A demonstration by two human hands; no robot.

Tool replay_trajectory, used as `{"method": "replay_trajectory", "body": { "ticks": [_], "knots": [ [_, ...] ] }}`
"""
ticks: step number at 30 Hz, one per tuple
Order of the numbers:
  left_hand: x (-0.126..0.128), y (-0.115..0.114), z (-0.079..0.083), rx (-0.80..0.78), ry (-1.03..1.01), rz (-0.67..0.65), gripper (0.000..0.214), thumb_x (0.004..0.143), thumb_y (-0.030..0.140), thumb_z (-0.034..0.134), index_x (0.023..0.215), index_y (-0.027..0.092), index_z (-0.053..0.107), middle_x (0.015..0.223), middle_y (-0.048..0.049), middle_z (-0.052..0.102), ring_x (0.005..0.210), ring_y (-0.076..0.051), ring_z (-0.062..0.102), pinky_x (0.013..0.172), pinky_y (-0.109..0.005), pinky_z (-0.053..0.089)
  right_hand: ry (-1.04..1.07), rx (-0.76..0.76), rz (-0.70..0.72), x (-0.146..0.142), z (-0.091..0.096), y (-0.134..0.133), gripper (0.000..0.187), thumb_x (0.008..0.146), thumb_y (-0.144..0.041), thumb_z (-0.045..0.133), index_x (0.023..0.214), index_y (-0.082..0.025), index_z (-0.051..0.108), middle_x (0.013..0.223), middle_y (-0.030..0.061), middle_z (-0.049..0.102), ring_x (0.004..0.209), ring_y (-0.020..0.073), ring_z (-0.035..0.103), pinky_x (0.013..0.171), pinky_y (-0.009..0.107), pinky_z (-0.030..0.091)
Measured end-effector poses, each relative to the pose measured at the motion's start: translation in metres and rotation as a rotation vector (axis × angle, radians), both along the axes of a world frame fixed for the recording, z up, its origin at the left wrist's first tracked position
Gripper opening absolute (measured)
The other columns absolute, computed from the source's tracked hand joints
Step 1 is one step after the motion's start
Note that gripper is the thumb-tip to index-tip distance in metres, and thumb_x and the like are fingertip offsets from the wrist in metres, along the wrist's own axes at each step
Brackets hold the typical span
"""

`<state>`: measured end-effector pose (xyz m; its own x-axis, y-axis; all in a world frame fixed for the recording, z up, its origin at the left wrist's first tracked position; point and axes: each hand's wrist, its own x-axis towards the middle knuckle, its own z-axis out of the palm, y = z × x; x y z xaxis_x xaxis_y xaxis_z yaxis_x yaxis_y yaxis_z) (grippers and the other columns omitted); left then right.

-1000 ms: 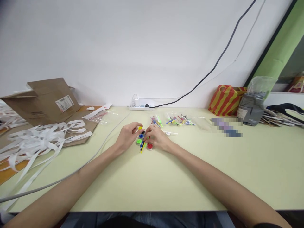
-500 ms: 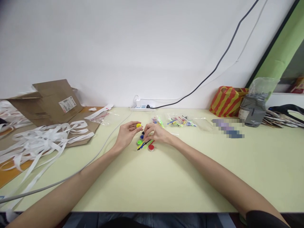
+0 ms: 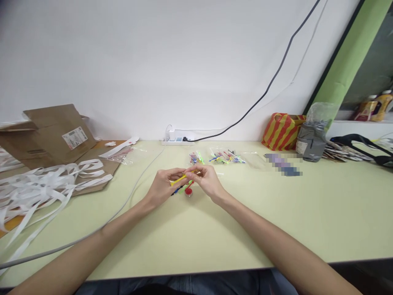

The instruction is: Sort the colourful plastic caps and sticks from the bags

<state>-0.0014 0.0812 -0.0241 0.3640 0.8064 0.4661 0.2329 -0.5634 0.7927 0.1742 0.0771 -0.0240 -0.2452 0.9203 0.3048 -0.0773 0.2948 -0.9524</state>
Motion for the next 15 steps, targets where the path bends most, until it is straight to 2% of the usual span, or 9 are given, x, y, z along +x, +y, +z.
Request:
{"method": "replay_trajectory", "body": {
  "ticks": [3,6,15],
  "knots": [
    [-0.0024,0.0007,-0.0007,0.013,0.026,-0.024,0.034,0.084,0.044,0.069,0.103,0.016,0.074,0.083,-0.0044,0.077,0.073,-0.020,0.074,0.069,-0.028,0.060,0.005,-0.003,0.049,-0.0001,-0.0071,0.0040,0.039,0.074,-0.052,0.078,0.088,-0.017,0.067,0.078,0.0054,0.070,0.073,0.0201,0.068,0.074,0.035,0.053],
    [-0.0024,0.0016,-0.0014,0.029,0.023,0.020,0.033,0.084,0.043,0.070,0.101,0.016,0.074,0.086,-0.0047,0.077,0.077,-0.021,0.074,0.072,-0.028,0.061,0.061,0.008,0.031,0.0015,-0.0107,0.0065,0.039,0.072,-0.051,0.080,0.086,-0.018,0.064,0.077,0.0034,0.068,0.073,0.0189,0.067,0.073,0.033,0.053],
    [-0.0001,0.0044,-0.0017,0.079,0.044,0.058,0.021,0.082,0.034,0.073,0.094,0.017,0.075,0.083,-0.0019,0.076,0.074,-0.017,0.071,0.067,-0.023,0.058,0.035,-0.059,0.121,0.0094,-0.0077,0.0104,0.038,0.073,-0.051,0.079,0.079,-0.018,0.063,0.075,0.0023,0.065,0.074,0.0168,0.062,0.076,0.032,0.048]
  ]
}}
